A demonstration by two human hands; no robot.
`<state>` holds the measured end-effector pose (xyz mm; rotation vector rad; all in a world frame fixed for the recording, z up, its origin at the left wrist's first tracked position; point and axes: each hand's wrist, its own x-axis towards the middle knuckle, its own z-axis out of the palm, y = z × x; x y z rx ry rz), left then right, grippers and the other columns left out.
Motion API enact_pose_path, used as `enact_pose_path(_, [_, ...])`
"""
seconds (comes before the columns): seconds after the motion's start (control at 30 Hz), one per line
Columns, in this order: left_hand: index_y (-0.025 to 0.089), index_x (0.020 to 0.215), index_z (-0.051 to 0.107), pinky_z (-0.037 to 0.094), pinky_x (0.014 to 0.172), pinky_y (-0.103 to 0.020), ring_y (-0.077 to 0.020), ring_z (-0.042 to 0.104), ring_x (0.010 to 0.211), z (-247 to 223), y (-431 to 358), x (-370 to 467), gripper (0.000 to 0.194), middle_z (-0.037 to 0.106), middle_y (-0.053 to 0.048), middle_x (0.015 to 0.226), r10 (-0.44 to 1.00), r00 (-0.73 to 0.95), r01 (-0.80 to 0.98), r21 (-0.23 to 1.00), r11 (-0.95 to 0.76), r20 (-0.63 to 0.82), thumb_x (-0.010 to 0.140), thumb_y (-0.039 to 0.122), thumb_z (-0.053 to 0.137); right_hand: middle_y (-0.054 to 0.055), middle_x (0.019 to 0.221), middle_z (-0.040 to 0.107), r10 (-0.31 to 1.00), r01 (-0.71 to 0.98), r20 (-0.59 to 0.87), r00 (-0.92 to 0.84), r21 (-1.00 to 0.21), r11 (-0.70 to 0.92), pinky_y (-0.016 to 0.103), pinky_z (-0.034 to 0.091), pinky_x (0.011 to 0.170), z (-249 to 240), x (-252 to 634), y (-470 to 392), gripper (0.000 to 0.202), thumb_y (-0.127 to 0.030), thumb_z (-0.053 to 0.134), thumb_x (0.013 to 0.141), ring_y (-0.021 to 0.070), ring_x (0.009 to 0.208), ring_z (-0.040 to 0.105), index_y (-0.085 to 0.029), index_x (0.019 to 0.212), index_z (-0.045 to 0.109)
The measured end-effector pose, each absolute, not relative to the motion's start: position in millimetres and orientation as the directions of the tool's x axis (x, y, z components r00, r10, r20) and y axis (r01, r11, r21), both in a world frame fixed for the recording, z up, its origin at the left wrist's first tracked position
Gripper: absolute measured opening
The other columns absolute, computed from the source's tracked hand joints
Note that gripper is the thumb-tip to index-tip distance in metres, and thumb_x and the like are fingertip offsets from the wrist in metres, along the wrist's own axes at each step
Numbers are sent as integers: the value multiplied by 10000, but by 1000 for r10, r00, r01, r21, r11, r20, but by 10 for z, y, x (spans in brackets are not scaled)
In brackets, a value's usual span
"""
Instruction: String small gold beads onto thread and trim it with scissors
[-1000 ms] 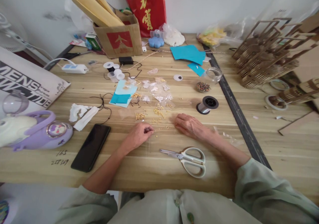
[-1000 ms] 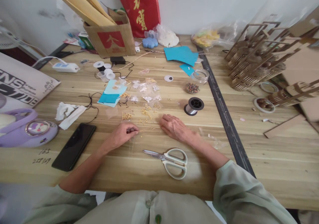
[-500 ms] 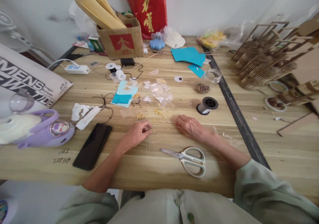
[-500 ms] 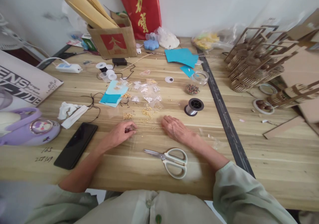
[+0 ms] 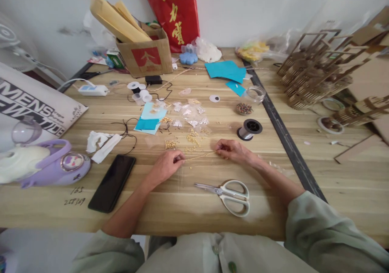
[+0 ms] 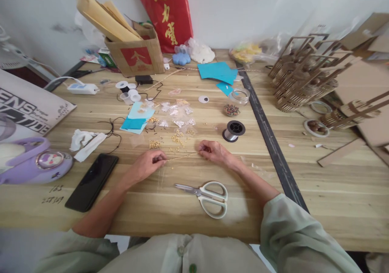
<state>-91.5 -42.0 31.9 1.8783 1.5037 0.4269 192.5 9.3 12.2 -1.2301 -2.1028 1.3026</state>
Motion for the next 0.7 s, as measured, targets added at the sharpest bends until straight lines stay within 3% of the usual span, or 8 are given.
enact_pose_path(0.4, [182, 708, 687, 417, 637, -263, -159, 565, 615, 362, -372, -799, 123, 668, -28, 649, 935, 313, 827, 532, -180, -169, 784, 179, 591, 42, 819, 674, 835, 649, 20, -550, -620, 441, 246, 431, 666, 131, 2030, 59, 159, -156, 491, 825, 145, 696, 593, -164, 858, 646])
enact_pose_path(0.7, [166, 791, 676, 402, 615, -245, -147, 566, 634, 365, -357, -885, 128, 659, -26, 706, 911, 338, 800, 581, -146, -236, 810, 187, 552, 56, 993, 602, 742, 677, 22, -670, -392, 623, 240, 393, 654, 201, 1834, -41, 202, -186, 454, 935, 149, 790, 594, -185, 1101, 570])
